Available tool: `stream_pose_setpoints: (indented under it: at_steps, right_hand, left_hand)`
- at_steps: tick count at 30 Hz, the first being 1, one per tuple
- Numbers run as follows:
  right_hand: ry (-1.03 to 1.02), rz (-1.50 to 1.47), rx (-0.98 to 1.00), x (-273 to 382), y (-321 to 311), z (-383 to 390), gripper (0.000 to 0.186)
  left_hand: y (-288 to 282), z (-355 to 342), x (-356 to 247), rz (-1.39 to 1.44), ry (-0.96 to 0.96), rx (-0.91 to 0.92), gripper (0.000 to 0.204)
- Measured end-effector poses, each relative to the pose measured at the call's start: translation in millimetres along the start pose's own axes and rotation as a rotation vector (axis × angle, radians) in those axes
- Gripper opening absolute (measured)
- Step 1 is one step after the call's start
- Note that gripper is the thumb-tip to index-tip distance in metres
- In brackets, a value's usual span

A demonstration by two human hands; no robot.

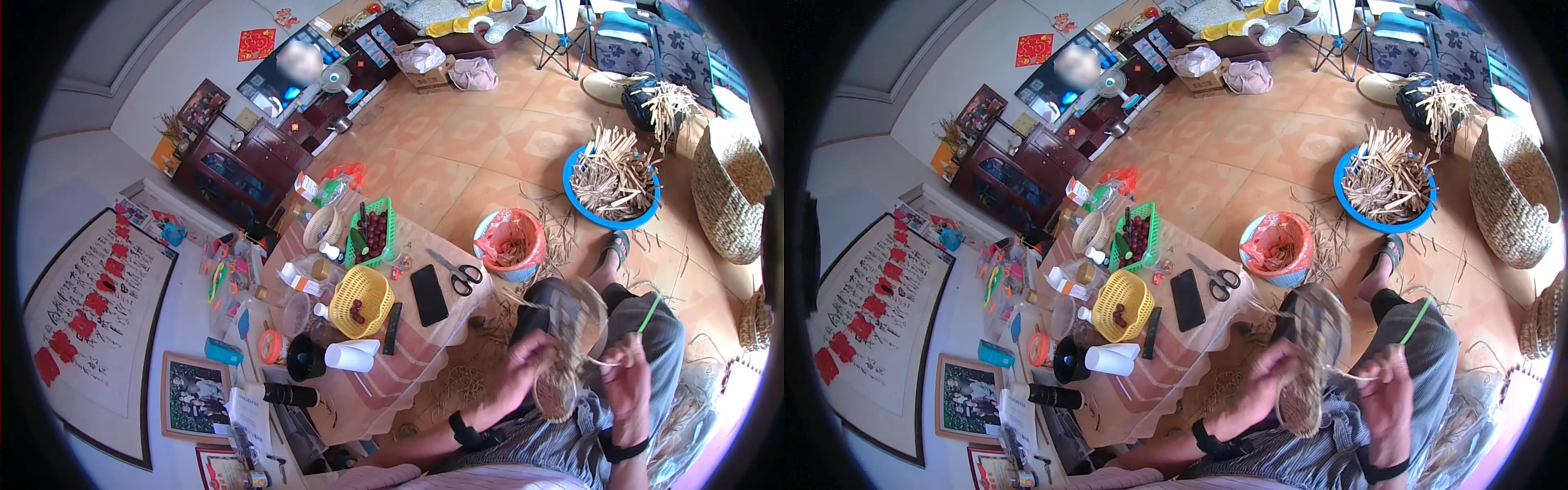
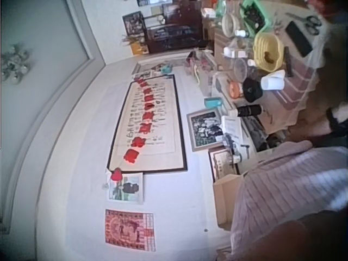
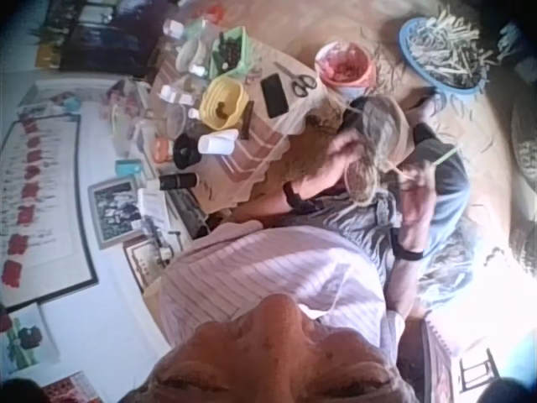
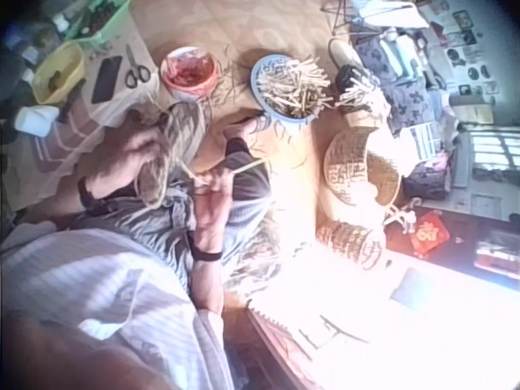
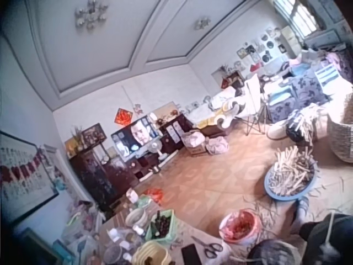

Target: Weaving a traditional straw sandal or shoe using dried grass and a plastic threading guide.

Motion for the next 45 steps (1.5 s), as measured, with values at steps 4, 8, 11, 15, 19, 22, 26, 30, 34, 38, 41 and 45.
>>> stream_pose_setpoints:
  at_steps: [4, 8, 11, 15, 19, 22, 26, 30, 34, 38, 41, 45]
  right_hand:
    - [-0.093, -0.036, -0.074, 70, -59, 28, 0.014]
    - [-0.387, 0.348, -0.329, 169, -141, 59, 0.012]
    - [-0.673, 0.926, -0.434, 226, -195, 63, 0.015]
    - [-0.427, 1.25, -0.316, 143, -55, 42, 0.024]
    - [-0.268, 1.266, -0.165, 85, -45, 39, 0.015]
    - [-0.11, 1.217, -0.112, 58, -50, 48, 0.016]
    - [-0.066, 1.398, -0.062, 50, -56, 59, 0.017]
    - [-0.041, 1.52, -0.046, 44, -52, 60, 0.019]
    - [-0.025, 1.372, -0.006, 41, -48, 56, 0.018]
    - [-0.017, 1.496, 0.01, 45, -39, 54, 0.018]
    - [-0.076, 1.609, 0.082, 45, -33, 52, 0.016]
    - [-0.169, 1.671, 0.085, 47, -33, 52, 0.012]
  left_hand:
    - [-54, -12, 1, 0.352, 0.018, -0.331, 0.01]
    - [-55, -19, 18, 0.048, -0.019, -0.257, 0.01]
    - [-29, -13, 41, 0.009, -0.114, -0.184, 0.019]
    - [-26, -3, 21, -0.3, -0.063, -0.1, 0.019]
    - [-15, 3, 30, -0.22, -0.179, 0.122, 0.029]
    - [-10, 4, 36, -0.229, -0.235, 0.155, 0.032]
    - [-16, 7, 46, -0.188, -0.253, 0.172, 0.031]
    - [-19, 9, 51, -0.128, -0.271, 0.129, 0.03]
    - [-16, 7, 52, -0.11, -0.309, 0.131, 0.035]
    - [-6, 3, 44, -0.123, -0.318, 0.14, 0.028]
    - [-4, 2, 40, -0.086, -0.347, 0.107, 0.03]
    - [-7, 6, 44, -0.101, -0.417, 0.127, 0.029]
Point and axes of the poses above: each hand's wrist, its own z-axis away from the middle knuckle, its own y-axis out of the palm, x = y × z, the point moved 7 cm from there along -z, towards the middle knuckle, and after that the axes turned 5 degrees about -x, right-handed, at the moved point
